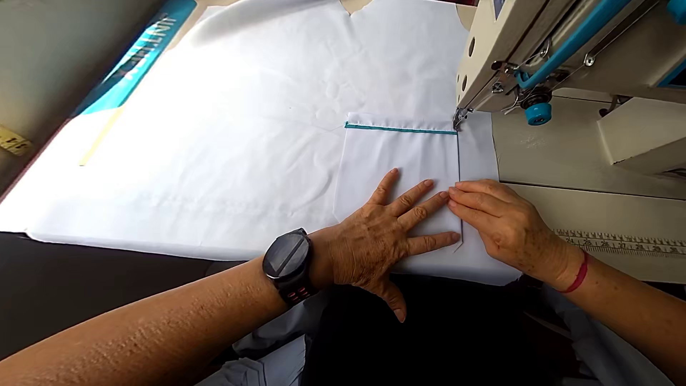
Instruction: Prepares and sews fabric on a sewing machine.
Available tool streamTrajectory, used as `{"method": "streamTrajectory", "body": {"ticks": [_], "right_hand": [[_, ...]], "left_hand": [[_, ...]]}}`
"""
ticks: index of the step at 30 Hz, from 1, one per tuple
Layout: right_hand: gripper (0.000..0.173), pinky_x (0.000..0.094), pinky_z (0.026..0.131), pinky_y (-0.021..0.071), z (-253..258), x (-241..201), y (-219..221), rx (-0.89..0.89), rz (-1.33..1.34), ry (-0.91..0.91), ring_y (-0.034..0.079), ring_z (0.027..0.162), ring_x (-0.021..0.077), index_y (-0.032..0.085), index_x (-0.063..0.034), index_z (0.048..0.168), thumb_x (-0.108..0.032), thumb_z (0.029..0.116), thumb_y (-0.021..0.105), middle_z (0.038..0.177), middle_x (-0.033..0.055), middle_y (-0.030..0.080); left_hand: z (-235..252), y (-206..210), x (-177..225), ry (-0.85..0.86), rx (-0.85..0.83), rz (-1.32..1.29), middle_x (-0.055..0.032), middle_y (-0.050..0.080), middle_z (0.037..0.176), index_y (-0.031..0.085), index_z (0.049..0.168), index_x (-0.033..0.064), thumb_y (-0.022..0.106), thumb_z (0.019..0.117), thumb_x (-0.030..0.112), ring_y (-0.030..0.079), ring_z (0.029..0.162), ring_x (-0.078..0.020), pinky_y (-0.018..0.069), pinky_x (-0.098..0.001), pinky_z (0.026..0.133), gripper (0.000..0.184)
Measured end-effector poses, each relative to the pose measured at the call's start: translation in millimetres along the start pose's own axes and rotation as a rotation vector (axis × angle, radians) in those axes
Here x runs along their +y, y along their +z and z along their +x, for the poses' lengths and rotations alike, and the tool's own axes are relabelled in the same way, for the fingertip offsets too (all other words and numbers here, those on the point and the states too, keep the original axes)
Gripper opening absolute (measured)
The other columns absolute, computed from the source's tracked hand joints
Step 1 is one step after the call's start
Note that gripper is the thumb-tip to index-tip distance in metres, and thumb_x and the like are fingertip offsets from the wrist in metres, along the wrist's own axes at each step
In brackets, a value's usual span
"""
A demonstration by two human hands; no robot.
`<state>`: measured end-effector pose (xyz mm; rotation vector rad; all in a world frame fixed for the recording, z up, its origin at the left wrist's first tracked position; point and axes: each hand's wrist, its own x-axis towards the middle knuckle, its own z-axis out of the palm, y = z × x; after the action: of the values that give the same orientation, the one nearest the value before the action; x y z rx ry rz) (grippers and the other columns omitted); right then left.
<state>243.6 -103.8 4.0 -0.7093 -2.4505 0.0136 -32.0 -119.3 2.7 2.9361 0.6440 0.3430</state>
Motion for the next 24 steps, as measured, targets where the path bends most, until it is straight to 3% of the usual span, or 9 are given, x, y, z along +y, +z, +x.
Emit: {"method": "streamTrajectory", "body": {"ticks": [3, 4, 7, 11, 13, 16, 20, 22, 24], "right_hand": [[0.03, 0.0331, 0.11, 0.0476, -20, -21, -8, -0.026, 0.032, -0.014, 0.066, 0.123, 0.0249, 0.078, -0.0026, 0.107, 0.001, 0.0941, 0.051, 0.117, 0.0122, 0.076], [0.03, 0.0324, 0.11, 0.0473, -24, -25, -10, -0.033, 0.04, -0.014, 0.066, 0.123, 0.0243, 0.078, -0.0027, 0.107, 0.001, 0.0944, 0.051, 0.117, 0.0121, 0.076], [0.032, 0.031, 0.109, 0.0473, -25, -28, -12, -0.035, 0.088, 0.003, 0.067, 0.122, 0.0235, 0.079, -0.0023, 0.104, -0.002, 0.0914, 0.049, 0.116, 0.012, 0.076], [0.024, 0.0215, 0.09, 0.0548, -5, -24, -12, 0.02, 0.168, 0.175, 0.07, 0.107, 0.0156, 0.077, -0.0018, 0.097, -0.013, 0.0967, 0.056, 0.116, 0.0145, 0.073], [0.021, 0.0215, 0.09, 0.0549, 2, -19, -9, 0.03, 0.15, 0.163, 0.07, 0.103, 0.0169, 0.077, -0.0012, 0.091, -0.01, 0.0951, 0.059, 0.112, 0.0151, 0.073], [0.023, 0.0311, 0.095, 0.0526, 1, -15, -9, -0.004, 0.04, 0.011, 0.068, 0.105, 0.0254, 0.079, -0.0024, 0.092, -0.008, 0.0936, 0.057, 0.102, 0.0117, 0.075], [0.024, 0.0309, 0.099, 0.0529, -5, -13, -17, -0.073, 0.022, -0.096, 0.07, 0.108, 0.0248, 0.078, -0.002, 0.094, -0.008, 0.0941, 0.055, 0.1, 0.0107, 0.077], [0.025, 0.0305, 0.101, 0.0522, -6, -9, -21, -0.114, 0.02, -0.149, 0.07, 0.111, 0.0246, 0.078, -0.0012, 0.097, -0.009, 0.0953, 0.054, 0.104, 0.0109, 0.078], [0.026, 0.0301, 0.098, 0.0538, -3, -3, -24, -0.138, 0.025, -0.216, 0.071, 0.11, 0.0245, 0.078, -0.0003, 0.097, -0.009, 0.0959, 0.054, 0.107, 0.0122, 0.077]], "left_hand": [[0, 2, 0, -0.025, 0.078, 0.0, -0.0218, 0.034, 0.163, 0.04, 0.156, 0.0043, 0.042, 0.0622, 0.1, 0.029, 0.154, -0.0364, 0.0142, -0.0729, 0.117, 0.133], [0, 3, 0, -0.025, 0.08, 0.009, -0.0229, 0.035, 0.162, 0.043, 0.154, 0.0028, 0.042, 0.0616, 0.1, 0.03, 0.153, -0.0363, 0.0147, -0.073, 0.117, 0.134], [1, -1, 1, -0.026, 0.011, 0.014, -0.0237, 0.031, 0.164, 0.043, 0.157, 0.0135, 0.043, 0.0642, 0.098, 0.027, 0.154, -0.0383, 0.0132, -0.0761, 0.115, 0.125], [1, -3, 2, -0.025, -0.01, -0.004, -0.0241, 0.03, 0.164, 0.048, 0.155, 0.0272, 0.05, 0.0643, 0.094, 0.025, 0.154, -0.0411, 0.012, -0.0783, 0.114, 0.112], [2, -3, 2, -0.037, -0.002, -0.033, -0.0211, 0.033, 0.164, 0.051, 0.152, 0.0285, 0.052, 0.0657, 0.091, 0.026, 0.154, -0.0402, 0.0119, -0.0786, 0.114, 0.107], [5, -7, 5, -0.034, -0.001, -0.046, -0.0157, 0.04, 0.162, 0.056, 0.149, 0.0251, 0.05, 0.0726, 0.087, 0.032, 0.153, -0.0352, 0.014, -0.0786, 0.113, 0.099], [0, -10, 13, 0.003, 0.017, -0.077, -0.0111, 0.049, 0.157, 0.062, 0.143, 0.0205, 0.044, 0.081, 0.083, 0.039, 0.15, -0.0295, 0.0202, -0.0723, 0.117, 0.09], [-9, -12, 14, -0.024, 0.057, -0.068, -0.0107, 0.052, 0.154, 0.061, 0.142, 0.0132, 0.04, 0.0843, 0.082, 0.043, 0.148, -0.0271, 0.0278, -0.0615, 0.119, 0.093], [-22, -14, 9, -0.111, 0.133, -0.044, -0.0154, 0.058, 0.146, 0.063, 0.137, 0.0025, 0.039, 0.0846, 0.085, 0.051, 0.141, -0.0294, 0.0394, -0.0478, 0.117, 0.1]]}}
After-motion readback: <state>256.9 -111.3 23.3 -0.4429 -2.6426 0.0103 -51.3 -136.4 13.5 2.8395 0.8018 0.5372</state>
